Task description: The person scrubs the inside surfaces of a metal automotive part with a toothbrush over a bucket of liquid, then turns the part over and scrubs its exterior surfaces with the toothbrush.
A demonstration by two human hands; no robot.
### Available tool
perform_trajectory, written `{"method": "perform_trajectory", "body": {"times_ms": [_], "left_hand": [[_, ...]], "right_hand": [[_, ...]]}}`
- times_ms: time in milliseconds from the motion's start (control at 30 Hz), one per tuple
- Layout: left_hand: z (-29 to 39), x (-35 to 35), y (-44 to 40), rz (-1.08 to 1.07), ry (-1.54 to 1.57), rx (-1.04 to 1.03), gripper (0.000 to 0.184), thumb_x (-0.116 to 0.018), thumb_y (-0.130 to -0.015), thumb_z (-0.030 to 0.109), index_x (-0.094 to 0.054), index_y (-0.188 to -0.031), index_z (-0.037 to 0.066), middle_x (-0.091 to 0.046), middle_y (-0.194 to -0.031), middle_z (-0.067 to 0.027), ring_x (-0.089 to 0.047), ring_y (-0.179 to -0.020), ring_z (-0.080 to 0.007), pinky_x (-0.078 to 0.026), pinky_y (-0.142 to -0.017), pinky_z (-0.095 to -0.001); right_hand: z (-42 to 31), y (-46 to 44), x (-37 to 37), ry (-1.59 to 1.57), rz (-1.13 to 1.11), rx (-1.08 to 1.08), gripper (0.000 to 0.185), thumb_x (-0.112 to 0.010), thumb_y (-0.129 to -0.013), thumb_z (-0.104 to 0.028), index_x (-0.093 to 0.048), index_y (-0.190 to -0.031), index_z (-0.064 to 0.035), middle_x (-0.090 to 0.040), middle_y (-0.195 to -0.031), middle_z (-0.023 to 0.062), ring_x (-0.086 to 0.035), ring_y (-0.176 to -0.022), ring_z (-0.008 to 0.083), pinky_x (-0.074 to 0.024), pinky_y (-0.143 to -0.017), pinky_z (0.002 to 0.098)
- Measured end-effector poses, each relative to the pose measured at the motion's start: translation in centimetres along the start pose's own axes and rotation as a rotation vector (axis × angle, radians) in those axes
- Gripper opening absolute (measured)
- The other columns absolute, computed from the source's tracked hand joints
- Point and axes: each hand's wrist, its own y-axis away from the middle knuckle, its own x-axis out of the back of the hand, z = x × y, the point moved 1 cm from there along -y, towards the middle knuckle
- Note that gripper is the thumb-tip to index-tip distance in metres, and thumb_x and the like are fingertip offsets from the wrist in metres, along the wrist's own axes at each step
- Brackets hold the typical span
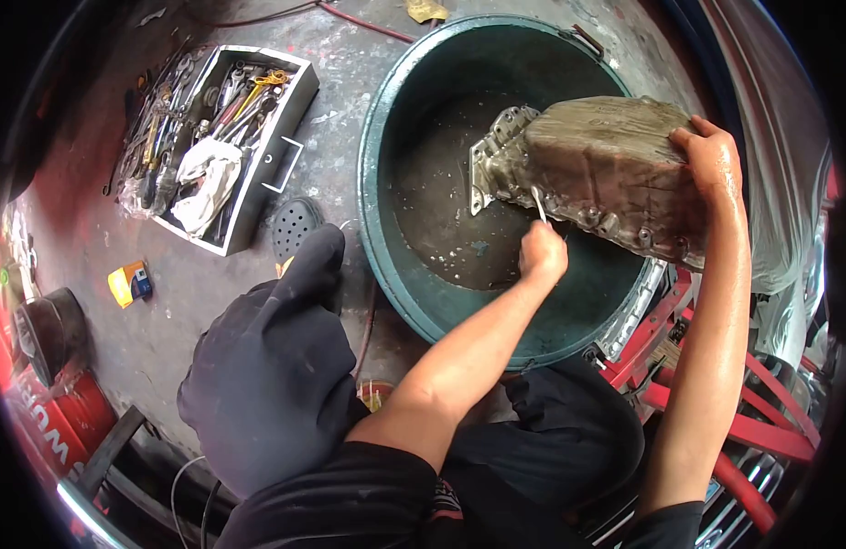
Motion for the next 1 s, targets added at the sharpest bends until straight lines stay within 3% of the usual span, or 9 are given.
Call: {"method": "perform_trajectory", "body": {"times_ms": [100, 267, 300, 500, 567, 667, 767, 933, 1000], "left_hand": [[-1.9, -0.5, -3.1, 0.0, 0.027, 0.157, 0.031, -0.045, -0.096, 0.027, -0.064, -0.115, 0.01, -0.066, -0.112, -0.0223, -0.064, -0.106, -0.0382, -0.051, -0.09, -0.0488], [-1.7, -1.0, 0.0, 0.026, -0.015, -0.013, 0.028, -0.047, -0.095, 0.027, -0.063, -0.107, 0.008, -0.068, -0.107, -0.0215, -0.066, -0.101, -0.0394, -0.052, -0.088, -0.0498], [-2.5, -0.8, -2.4, 0.052, 0.019, 0.111, 0.027, -0.048, -0.094, 0.027, -0.064, -0.107, 0.009, -0.068, -0.106, -0.0213, -0.066, -0.101, -0.0398, -0.052, -0.087, -0.0502], [-2.8, -0.8, -0.9, 0.063, -0.062, -0.085, 0.03, -0.052, -0.093, 0.032, -0.07, -0.104, 0.011, -0.069, -0.101, -0.0198, -0.067, -0.097, -0.0394, -0.053, -0.083, -0.0504], [-3.5, 1.6, -3.8, 0.002, -0.113, 0.008, 0.03, -0.046, -0.097, 0.028, -0.07, -0.104, 0.012, -0.069, -0.104, -0.0204, -0.066, -0.102, -0.0373, -0.053, -0.086, -0.0484], [-3.4, -0.2, -3.5, 0.011, 0.175, 0.08, 0.031, -0.047, -0.097, 0.029, -0.068, -0.104, 0.008, -0.068, -0.1, -0.0226, -0.065, -0.099, -0.0411, -0.051, -0.083, -0.0512], [0.4, 0.6, 0.8, 0.059, 0.236, -0.155, 0.032, -0.049, -0.096, 0.032, -0.065, -0.103, 0.005, -0.067, -0.099, -0.0248, -0.063, -0.099, -0.0437, -0.049, -0.084, -0.0534], [-0.3, 0.9, -5.1, -0.079, 0.486, 0.226, 0.031, -0.048, -0.096, 0.029, -0.067, -0.099, 0.005, -0.066, -0.102, -0.0268, -0.063, -0.101, -0.0434, -0.05, -0.085, -0.0515], [1.2, 1.8, -1.4, -0.002, 0.407, 0.042, 0.031, -0.049, -0.096, 0.029, -0.068, -0.097, 0.005, -0.066, -0.1, -0.027, -0.064, -0.099, -0.0432, -0.05, -0.083, -0.0511]], "right_hand": [[-0.8, 0.7, 0.7, 0.037, -0.003, -0.013, 0.063, -0.069, -0.075, -0.034, -0.059, -0.13, -0.0058, -0.065, -0.12, 0.0186, -0.063, -0.113, 0.0284, -0.0444, -0.098, 0.0354], [1.3, -0.9, -0.7, -0.166, -0.1, -0.049, 0.066, -0.069, -0.075, -0.033, -0.056, -0.132, -0.0023, -0.065, -0.121, 0.0174, -0.064, -0.11, 0.0281, -0.0446, -0.098, 0.0345], [1.2, -0.7, -0.7, -0.111, -0.066, -0.02, 0.066, -0.069, -0.075, -0.033, -0.056, -0.133, -0.0035, -0.065, -0.122, 0.0167, -0.064, -0.11, 0.0277, -0.0448, -0.097, 0.0345], [0.8, -1.5, -0.7, 0.004, -0.036, -0.014, 0.063, -0.067, -0.076, -0.035, -0.057, -0.134, -0.0117, -0.065, -0.123, 0.0149, -0.061, -0.115, 0.0281, -0.0443, -0.099, 0.0354], [-0.7, -1.0, -0.1, 0.106, 0.008, 0.041, 0.064, -0.067, -0.075, -0.037, -0.057, -0.134, -0.0121, -0.064, -0.124, 0.0148, -0.061, -0.117, 0.0285, -0.0439, -0.1, 0.0361], [-1.2, -0.9, -0.1, 0.1, -0.002, 0.013, 0.065, -0.068, -0.075, -0.037, -0.057, -0.134, -0.0119, -0.064, -0.125, 0.0142, -0.061, -0.116, 0.0281, -0.0436, -0.101, 0.0364], [-1.5, -1.5, -0.1, 0.126, -0.005, 0.011, 0.066, -0.069, -0.075, -0.037, -0.057, -0.134, -0.0114, -0.065, -0.123, 0.0144, -0.062, -0.115, 0.0271, -0.0444, -0.099, 0.0362], [-1.4, -1.4, -0.1, 0.105, 0.025, 0.031, 0.064, -0.069, -0.076, -0.036, -0.058, -0.133, -0.0098, -0.067, -0.118, 0.0153, -0.065, -0.108, 0.0273, -0.0465, -0.096, 0.0363], [-1.8, -1.3, -0.2, 0.095, 0.025, 0.029, 0.064, -0.069, -0.076, -0.036, -0.058, -0.132, -0.0101, -0.067, -0.119, 0.0151, -0.064, -0.11, 0.0275, -0.0458, -0.098, 0.0368]]}}
